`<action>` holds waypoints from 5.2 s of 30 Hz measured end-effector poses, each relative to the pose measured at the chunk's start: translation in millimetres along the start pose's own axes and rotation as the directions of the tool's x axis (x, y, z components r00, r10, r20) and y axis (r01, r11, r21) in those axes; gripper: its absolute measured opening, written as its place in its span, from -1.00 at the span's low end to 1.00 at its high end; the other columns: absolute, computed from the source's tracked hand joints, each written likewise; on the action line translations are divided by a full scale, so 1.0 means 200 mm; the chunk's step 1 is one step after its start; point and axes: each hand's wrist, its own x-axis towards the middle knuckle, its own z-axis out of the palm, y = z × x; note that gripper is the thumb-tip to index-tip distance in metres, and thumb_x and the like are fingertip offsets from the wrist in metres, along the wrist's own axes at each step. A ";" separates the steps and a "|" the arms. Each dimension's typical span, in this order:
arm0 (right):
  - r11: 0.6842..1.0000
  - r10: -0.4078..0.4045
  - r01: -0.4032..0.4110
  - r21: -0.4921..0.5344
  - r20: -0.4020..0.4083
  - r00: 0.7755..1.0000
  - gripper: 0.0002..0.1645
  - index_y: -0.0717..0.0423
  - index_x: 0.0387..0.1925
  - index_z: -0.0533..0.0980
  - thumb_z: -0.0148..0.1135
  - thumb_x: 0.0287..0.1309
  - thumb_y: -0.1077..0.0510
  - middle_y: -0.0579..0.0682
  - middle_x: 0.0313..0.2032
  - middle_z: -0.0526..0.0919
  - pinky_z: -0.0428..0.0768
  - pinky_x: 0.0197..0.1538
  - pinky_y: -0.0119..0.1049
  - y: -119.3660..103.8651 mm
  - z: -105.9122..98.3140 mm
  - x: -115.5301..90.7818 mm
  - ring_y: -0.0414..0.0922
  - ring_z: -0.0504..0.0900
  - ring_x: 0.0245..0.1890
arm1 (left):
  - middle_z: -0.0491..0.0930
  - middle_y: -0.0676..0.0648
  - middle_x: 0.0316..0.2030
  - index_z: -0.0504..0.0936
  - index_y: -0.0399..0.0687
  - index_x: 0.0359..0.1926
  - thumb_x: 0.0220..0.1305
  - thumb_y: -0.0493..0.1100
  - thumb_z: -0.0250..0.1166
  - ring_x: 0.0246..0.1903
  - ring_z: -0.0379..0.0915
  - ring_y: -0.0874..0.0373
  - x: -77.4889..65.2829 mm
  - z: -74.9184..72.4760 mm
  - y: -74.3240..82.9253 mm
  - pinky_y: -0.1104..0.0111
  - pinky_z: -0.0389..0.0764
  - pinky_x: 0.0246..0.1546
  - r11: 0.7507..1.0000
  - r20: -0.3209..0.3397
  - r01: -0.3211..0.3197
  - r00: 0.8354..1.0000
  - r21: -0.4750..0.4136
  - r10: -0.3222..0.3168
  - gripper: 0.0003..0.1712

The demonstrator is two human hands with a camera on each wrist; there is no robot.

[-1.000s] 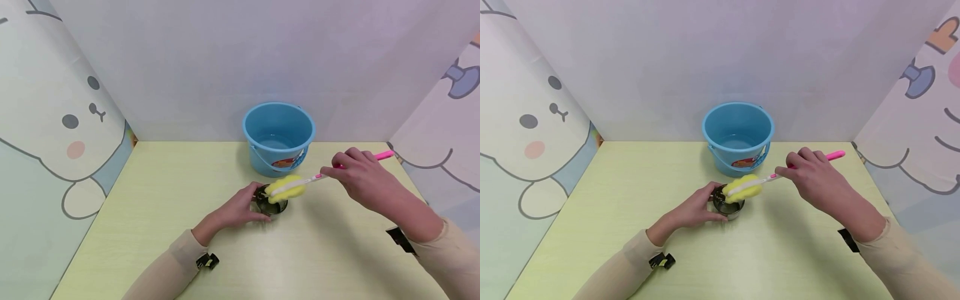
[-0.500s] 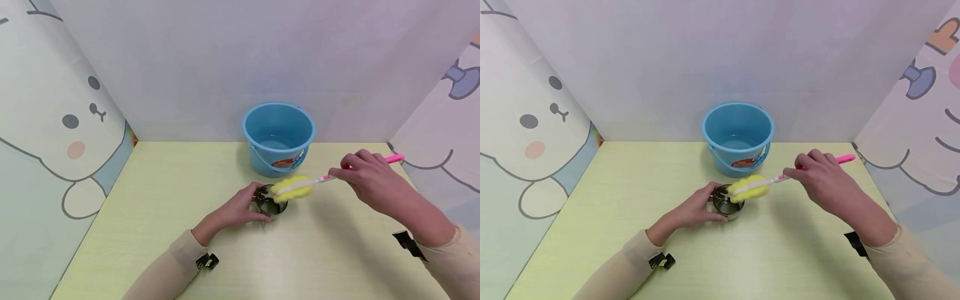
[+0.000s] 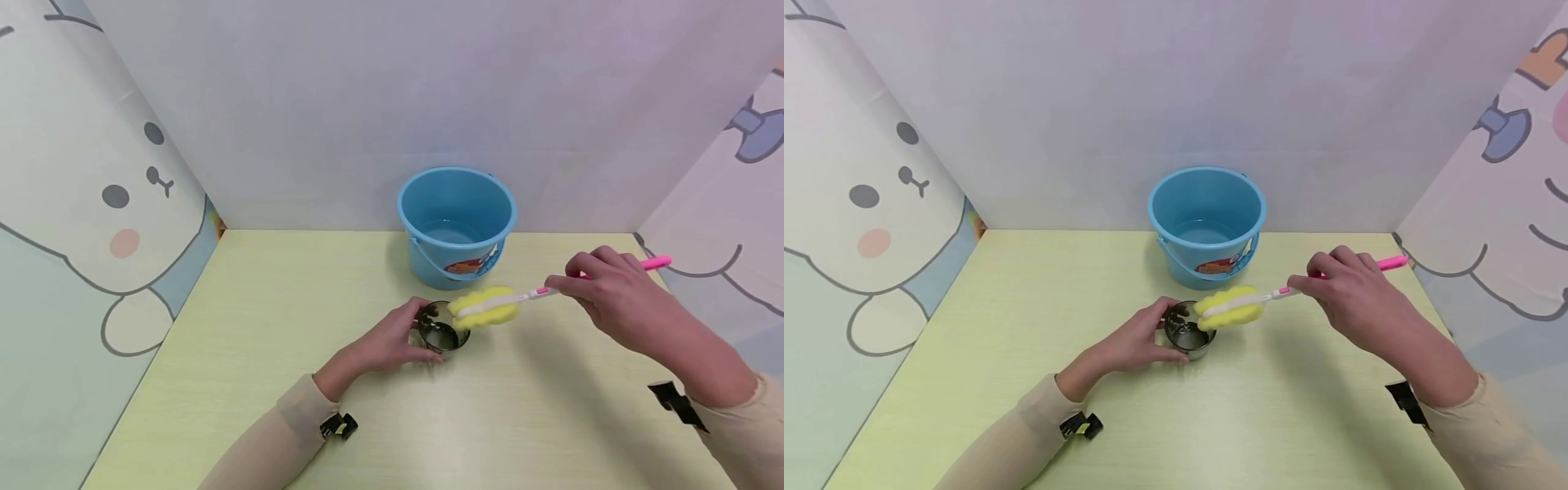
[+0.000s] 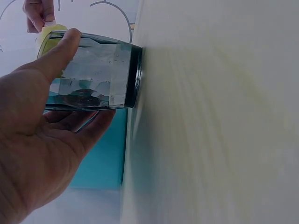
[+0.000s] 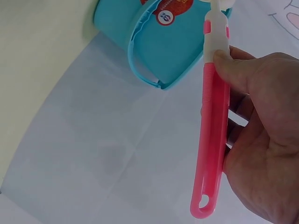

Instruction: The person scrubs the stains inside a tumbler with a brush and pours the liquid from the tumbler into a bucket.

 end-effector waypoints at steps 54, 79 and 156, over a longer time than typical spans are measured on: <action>0.982 0.150 -0.147 0.116 -0.016 0.988 -0.34 0.07 -0.03 0.77 0.67 -0.29 0.49 -0.13 -0.28 0.66 0.52 -0.24 -0.45 0.14 0.19 -0.23 -0.11 0.58 -0.30 | 0.55 -0.08 0.27 0.29 -0.13 0.44 0.10 -0.04 0.71 0.28 0.49 0.04 0.00 0.01 0.00 0.21 0.50 0.36 1.000 -0.007 -0.012 1.000 -0.010 0.012 0.03; 0.955 0.219 -0.232 0.186 0.091 0.972 -0.48 0.10 -0.04 0.77 0.63 -0.10 0.48 -0.15 -0.29 0.66 0.69 -0.33 -0.20 0.11 0.42 -0.29 -0.11 0.63 -0.32 | 0.55 -0.10 0.26 0.31 -0.12 0.40 0.09 -0.04 0.72 0.29 0.47 0.04 0.00 0.01 0.00 0.24 0.48 0.37 1.000 -0.005 -0.025 1.000 -0.001 0.025 0.00; 0.814 0.464 -0.496 0.302 0.176 0.868 -0.52 0.19 0.28 0.60 0.41 0.40 0.16 0.11 -0.07 0.72 0.71 -0.15 -0.23 0.18 0.24 0.06 0.07 0.74 -0.17 | 0.55 -0.10 0.27 0.30 -0.11 0.42 0.10 -0.04 0.71 0.30 0.46 0.04 -0.01 0.00 0.01 0.22 0.47 0.38 1.000 -0.005 -0.019 1.000 -0.009 0.019 0.00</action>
